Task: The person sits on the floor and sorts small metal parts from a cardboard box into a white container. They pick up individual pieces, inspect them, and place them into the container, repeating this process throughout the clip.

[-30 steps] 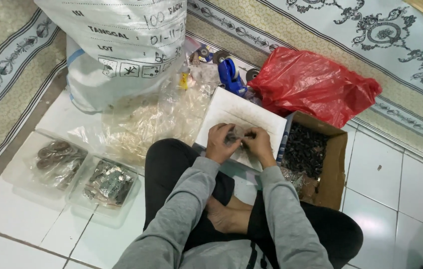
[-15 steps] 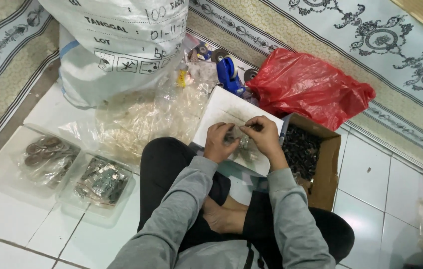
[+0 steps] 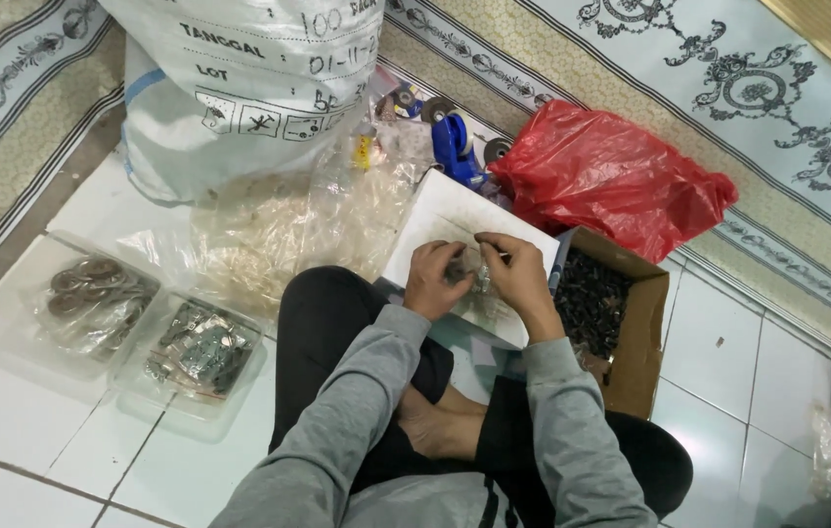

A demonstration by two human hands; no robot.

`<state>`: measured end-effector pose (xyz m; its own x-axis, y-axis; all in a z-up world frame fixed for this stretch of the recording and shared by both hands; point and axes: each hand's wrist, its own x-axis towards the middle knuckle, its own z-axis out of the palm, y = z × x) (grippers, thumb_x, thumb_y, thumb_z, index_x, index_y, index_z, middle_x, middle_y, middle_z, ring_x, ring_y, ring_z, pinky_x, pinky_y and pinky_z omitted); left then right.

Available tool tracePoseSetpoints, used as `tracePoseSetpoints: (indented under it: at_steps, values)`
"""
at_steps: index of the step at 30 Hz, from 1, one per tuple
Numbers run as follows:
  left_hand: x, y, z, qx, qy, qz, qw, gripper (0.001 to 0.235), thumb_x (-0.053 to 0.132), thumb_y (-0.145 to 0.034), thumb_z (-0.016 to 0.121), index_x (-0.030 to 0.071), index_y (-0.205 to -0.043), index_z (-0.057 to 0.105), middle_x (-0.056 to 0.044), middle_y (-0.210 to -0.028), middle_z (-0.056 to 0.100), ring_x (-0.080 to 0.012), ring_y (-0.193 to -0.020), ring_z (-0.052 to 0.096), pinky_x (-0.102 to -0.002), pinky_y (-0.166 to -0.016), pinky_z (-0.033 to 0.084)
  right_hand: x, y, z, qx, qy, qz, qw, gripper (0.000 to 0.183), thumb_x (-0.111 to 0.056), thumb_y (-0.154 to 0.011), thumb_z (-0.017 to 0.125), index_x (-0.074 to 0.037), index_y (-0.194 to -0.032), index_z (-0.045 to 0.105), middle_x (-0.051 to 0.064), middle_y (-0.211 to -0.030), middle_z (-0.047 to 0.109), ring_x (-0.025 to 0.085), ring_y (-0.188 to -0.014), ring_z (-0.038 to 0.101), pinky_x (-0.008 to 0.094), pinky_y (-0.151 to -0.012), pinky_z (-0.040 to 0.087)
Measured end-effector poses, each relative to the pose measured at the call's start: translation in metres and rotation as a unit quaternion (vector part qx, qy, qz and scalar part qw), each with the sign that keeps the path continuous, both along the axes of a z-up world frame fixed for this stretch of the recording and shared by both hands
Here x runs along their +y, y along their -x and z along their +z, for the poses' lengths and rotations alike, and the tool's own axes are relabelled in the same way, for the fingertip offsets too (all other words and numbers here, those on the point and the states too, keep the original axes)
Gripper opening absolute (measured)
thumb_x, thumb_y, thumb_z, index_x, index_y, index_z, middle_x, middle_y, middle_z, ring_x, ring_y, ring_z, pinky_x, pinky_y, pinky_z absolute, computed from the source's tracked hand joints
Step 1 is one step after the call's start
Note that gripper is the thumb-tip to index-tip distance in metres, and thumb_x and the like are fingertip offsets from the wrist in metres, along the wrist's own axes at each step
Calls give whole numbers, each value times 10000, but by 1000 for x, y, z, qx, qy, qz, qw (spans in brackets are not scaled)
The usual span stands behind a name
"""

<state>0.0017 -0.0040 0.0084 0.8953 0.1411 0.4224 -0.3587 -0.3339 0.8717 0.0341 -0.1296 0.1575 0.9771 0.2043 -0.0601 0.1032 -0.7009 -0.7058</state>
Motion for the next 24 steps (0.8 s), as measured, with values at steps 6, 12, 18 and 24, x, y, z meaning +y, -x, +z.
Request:
tracePoseSetpoints:
  at_steps: [6,12,18,24]
  values:
    - [4,-1,-1,4,11,41,999,502,323,-837,789,117,-1271,642,-83,-1060,715,-301,-1114,633,-520,-1060,440,-36,7,-26,35,131,-38,990,553,-266,-882,707,36,-1341,640,296,-1263,657,420,-1128,680,530,-945,571]
    - [9,2,11,11,26,50,998,495,331,-845,782,100,-1261,643,-97,-1051,705,-316,-1098,630,-535,-1051,431,-6,43,-64,-121,202,44,971,347,-123,-924,625,11,-1241,672,304,-1301,635,532,-1240,571,587,-1082,424]
    - [6,-1,6,9,15,54,998,478,330,-846,800,112,-1246,657,-89,-1042,714,-308,-1101,637,-529,-1044,438,-8,25,-92,-82,110,5,991,310,-67,-913,666,0,-1209,734,255,-1201,703,469,-1179,626,502,-1050,475]
    - [7,-1,4,11,8,30,999,485,356,-850,793,110,-1245,657,-92,-1037,714,-310,-1099,640,-526,-1049,437,-48,-11,-144,21,62,-109,992,417,-110,-780,838,-177,-1186,774,106,-1050,767,294,-1015,741,394,-866,592]
